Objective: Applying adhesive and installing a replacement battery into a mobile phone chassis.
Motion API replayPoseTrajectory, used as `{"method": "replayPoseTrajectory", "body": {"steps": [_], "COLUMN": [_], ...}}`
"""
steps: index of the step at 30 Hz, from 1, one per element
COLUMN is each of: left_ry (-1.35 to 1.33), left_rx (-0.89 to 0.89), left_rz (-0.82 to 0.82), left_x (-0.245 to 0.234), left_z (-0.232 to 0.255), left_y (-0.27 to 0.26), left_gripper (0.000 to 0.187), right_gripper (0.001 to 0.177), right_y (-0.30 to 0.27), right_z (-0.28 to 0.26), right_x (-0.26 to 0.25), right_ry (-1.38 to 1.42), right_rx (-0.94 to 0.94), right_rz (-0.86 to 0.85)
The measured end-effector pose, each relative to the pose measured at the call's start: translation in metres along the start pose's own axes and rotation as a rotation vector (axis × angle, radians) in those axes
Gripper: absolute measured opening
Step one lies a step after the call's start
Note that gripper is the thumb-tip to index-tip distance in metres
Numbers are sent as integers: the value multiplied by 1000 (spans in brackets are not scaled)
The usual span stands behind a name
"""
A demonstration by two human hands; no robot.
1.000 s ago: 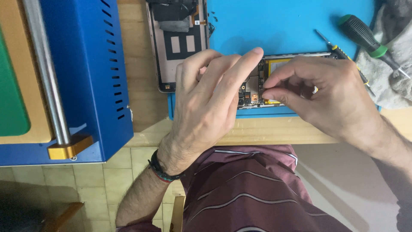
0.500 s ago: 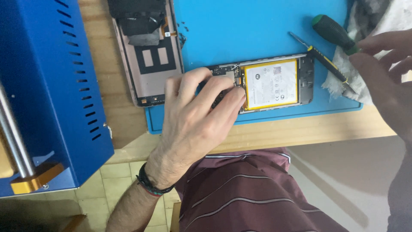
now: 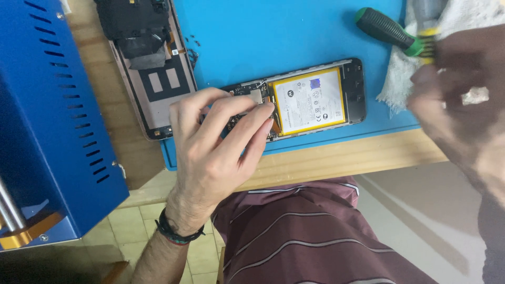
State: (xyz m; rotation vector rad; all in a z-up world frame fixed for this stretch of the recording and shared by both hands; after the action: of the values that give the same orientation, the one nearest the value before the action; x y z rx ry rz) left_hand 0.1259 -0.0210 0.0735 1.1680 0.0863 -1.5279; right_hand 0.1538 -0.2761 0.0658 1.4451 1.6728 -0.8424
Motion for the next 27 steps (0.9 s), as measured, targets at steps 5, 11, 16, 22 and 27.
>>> {"method": "replayPoseTrajectory", "body": {"steps": [5,11,16,22,27], "left_ry": [-82,-29,39,37,28], "left_rx": [-9,-4,12,-10,-4], "left_rz": [50,-2,-26,-36,-28], "left_x": [-5,2,6,7,8], "left_z": [-4,-2,-2,-6,-6], "left_y": [1,-1,-2,-2,0], "left_gripper": [6,6,17,21,21], "right_gripper": [60,33,17,17,15], "right_y": [11,25,33,38,34], "right_z": [18,23,-5,1,-9], "right_x": [4,30,31,44,44], "right_ry": [92,484,460,511,386], "right_rx": [118,-134,-339,-365,-329], "right_rz": [-81,-42,-45,-112,-125]}}
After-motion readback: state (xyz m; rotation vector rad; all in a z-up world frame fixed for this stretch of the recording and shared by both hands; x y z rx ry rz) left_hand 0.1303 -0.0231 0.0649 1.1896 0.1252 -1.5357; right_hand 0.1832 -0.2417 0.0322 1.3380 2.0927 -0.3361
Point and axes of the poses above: each hand's wrist, its own y-axis towards the middle knuckle, its own x-axis out of the palm, z = x × y, the point moved 10 cm from there along y, towards the middle knuckle, and after that the axes turned 8 degrees about -y, right-handed, at the moved point
